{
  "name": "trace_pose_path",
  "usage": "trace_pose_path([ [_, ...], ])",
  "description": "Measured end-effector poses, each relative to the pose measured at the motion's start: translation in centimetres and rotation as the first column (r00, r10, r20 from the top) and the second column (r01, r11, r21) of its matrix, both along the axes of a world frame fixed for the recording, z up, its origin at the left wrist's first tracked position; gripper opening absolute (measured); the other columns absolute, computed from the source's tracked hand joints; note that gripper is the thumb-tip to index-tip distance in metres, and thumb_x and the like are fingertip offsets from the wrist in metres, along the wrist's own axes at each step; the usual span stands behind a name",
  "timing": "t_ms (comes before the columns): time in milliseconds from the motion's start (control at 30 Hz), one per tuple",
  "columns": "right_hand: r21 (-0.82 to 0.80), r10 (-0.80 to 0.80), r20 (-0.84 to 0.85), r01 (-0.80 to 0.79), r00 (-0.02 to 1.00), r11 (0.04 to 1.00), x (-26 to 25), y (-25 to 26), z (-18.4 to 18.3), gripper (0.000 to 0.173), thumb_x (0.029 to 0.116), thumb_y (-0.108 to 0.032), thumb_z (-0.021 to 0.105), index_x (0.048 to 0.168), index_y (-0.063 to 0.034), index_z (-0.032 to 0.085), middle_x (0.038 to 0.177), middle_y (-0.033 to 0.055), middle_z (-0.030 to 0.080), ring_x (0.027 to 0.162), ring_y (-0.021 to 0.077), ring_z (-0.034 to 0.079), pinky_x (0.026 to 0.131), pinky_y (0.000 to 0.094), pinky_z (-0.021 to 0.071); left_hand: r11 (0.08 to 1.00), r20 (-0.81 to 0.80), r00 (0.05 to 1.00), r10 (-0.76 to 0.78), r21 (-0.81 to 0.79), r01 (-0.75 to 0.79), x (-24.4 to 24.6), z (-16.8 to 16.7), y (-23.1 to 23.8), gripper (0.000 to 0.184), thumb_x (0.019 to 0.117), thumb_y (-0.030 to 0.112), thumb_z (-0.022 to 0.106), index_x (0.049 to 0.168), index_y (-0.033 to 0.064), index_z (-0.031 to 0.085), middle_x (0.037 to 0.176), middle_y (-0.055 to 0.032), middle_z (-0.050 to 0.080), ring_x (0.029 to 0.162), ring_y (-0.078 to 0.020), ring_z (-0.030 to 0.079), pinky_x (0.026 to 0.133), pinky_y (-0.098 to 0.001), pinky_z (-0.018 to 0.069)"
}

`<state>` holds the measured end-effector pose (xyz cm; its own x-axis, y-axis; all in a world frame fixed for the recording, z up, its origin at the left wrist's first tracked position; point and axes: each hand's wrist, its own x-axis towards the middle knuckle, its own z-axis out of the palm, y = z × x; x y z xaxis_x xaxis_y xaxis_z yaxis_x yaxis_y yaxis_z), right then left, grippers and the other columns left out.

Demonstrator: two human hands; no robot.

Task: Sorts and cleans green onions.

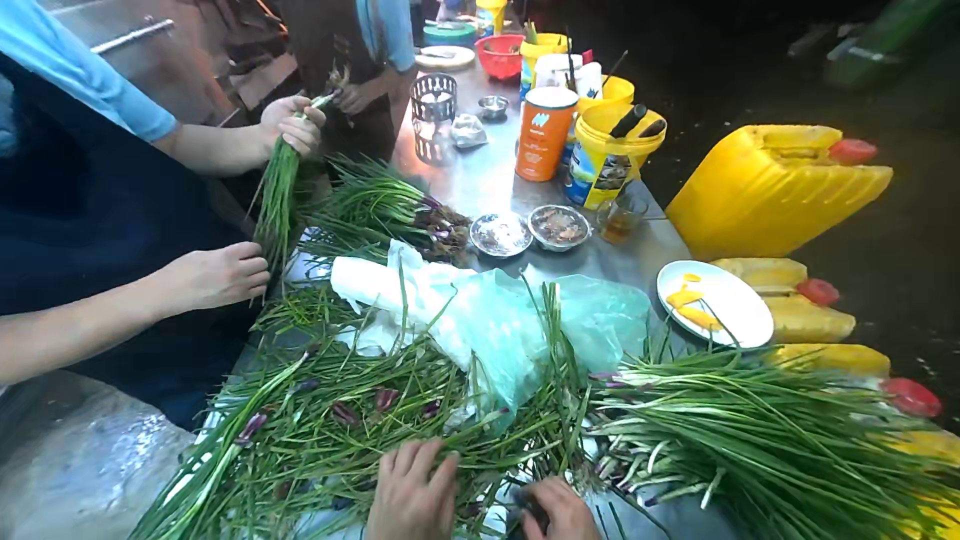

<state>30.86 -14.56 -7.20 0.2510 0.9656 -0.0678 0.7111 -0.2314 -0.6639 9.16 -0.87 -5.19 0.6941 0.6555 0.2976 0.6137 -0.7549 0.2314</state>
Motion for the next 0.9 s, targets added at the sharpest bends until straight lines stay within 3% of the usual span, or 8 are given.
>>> trace_pose_path([
  [100, -0.310, -0.269, -0.370, 0.155, 0.889, 0.938, 0.2, 1.4, 1.6, 0.025, 0.0879, -0.019, 0.073, 0.108, -0.0042, 0.076, 0.082, 0.0077, 0.074, 0.074, 0.0212, 0.071, 0.074, 0.0448, 0.0597, 0.995, -0.107, 0.993, -0.059, 0.071, 0.067, 3.4, -0.9, -0.6, 0.026, 0.0893, 0.036, 0.069, 0.113, 0.0310, 0.076, 0.131, -0.0028, 0.068, 0.117, -0.0309, 0.063, 0.089, -0.0580, 0.0513],
  [233, -0.585, -0.601, -0.694, 0.176, 0.397, 0.792, 0.3, 3.2, 1.8, 0.024, 0.0948, -0.011, 0.068, 0.117, 0.0003, 0.068, 0.082, 0.0117, 0.073, 0.058, 0.0183, 0.064, 0.051, 0.0328, 0.0529, 0.994, -0.152, 0.986, -0.065, 0.080, 0.078, 6.2, -1.2, 0.4, 0.004, 0.0821, 0.027, 0.072, 0.085, 0.0257, 0.074, 0.124, -0.0002, 0.070, 0.117, -0.0310, 0.063, 0.088, -0.0585, 0.0514],
  [400, -0.309, -0.357, -0.920, 0.259, 0.162, 0.915, 1.0, 3.4, 5.4, 0.049, 0.0905, 0.002, 0.069, 0.138, -0.0022, 0.059, 0.088, 0.0147, 0.072, 0.060, 0.0176, 0.063, 0.050, 0.0309, 0.0512, 0.885, 0.036, 0.998, -0.049, -0.462, 0.060, 6.3, 4.5, 1.8, 0.017, 0.0922, 0.030, 0.063, 0.099, 0.0275, 0.078, 0.108, 0.0095, 0.073, 0.116, -0.0173, 0.061, 0.099, -0.0546, 0.0447],
  [467, -0.161, -0.218, -0.962, 0.297, 0.167, 0.941, 0.9, 3.8, 7.5, 0.039, 0.0914, 0.001, 0.069, 0.130, 0.0012, 0.064, 0.087, 0.0144, 0.072, 0.060, 0.0165, 0.063, 0.051, 0.0302, 0.0527, 0.866, 0.104, 0.992, -0.071, -0.487, 0.113, 5.9, 6.3, 2.3, 0.015, 0.0920, 0.029, 0.065, 0.100, 0.0274, 0.078, 0.101, 0.0101, 0.073, 0.110, -0.0148, 0.063, 0.097, -0.0528, 0.0459],
  [567, -0.020, -0.135, -0.950, 0.376, 0.282, 0.926, 0.6, 4.9, 10.2, 0.019, 0.0942, 0.000, 0.068, 0.113, 0.0028, 0.073, 0.088, 0.0129, 0.073, 0.062, 0.0149, 0.064, 0.054, 0.0297, 0.0550, 0.962, 0.169, 0.976, -0.141, -0.208, 0.175, 5.5, 8.2, 2.5, 0.011, 0.0893, 0.026, 0.067, 0.095, 0.0267, 0.076, 0.096, 0.0086, 0.071, 0.104, -0.0159, 0.064, 0.093, -0.0502, 0.0481],
  [700, 0.261, 0.083, -0.870, 0.311, 0.486, 0.914, 0.6, 5.3, 11.9, 0.028, 0.0902, 0.002, 0.069, 0.118, 0.0024, 0.073, 0.105, 0.0112, 0.076, 0.082, 0.0153, 0.071, 0.074, 0.0333, 0.0614, 0.982, 0.221, 0.958, -0.181, -0.012, 0.189, 4.1, 10.0, 3.1, 0.010, 0.0894, 0.021, 0.064, 0.091, 0.0224, 0.074, 0.094, 0.0051, 0.070, 0.101, -0.0167, 0.065, 0.093, -0.0469, 0.0484],
  [767, 0.429, 0.251, -0.794, 0.216, 0.554, 0.877, 0.8, 5.4, 12.3, 0.032, 0.0897, -0.002, 0.073, 0.121, 0.0027, 0.071, 0.110, 0.0123, 0.075, 0.092, 0.0179, 0.073, 0.083, 0.0369, 0.0630, 0.962, 0.250, 0.939, -0.236, -0.076, 0.262, 2.9, 11.0, 4.0, 0.010, 0.0901, 0.018, 0.064, 0.093, 0.0202, 0.074, 0.096, 0.0047, 0.073, 0.101, -0.0149, 0.067, 0.095, -0.0461, 0.0509],
  [900, 0.524, 0.318, -0.714, 0.175, 0.624, 0.834, 0.0, 5.2, 14.6, 0.017, 0.0931, -0.009, 0.074, 0.108, -0.0021, 0.077, 0.101, 0.0087, 0.076, 0.077, 0.0116, 0.071, 0.069, 0.0305, 0.0623, 0.783, 0.380, 0.874, -0.304, -0.422, 0.457, 0.4, 12.8, 6.5, 0.012, 0.0879, 0.009, 0.068, 0.095, 0.0121, 0.077, 0.094, 0.0012, 0.076, 0.090, -0.0099, 0.071, 0.086, -0.0394, 0.0591],
])
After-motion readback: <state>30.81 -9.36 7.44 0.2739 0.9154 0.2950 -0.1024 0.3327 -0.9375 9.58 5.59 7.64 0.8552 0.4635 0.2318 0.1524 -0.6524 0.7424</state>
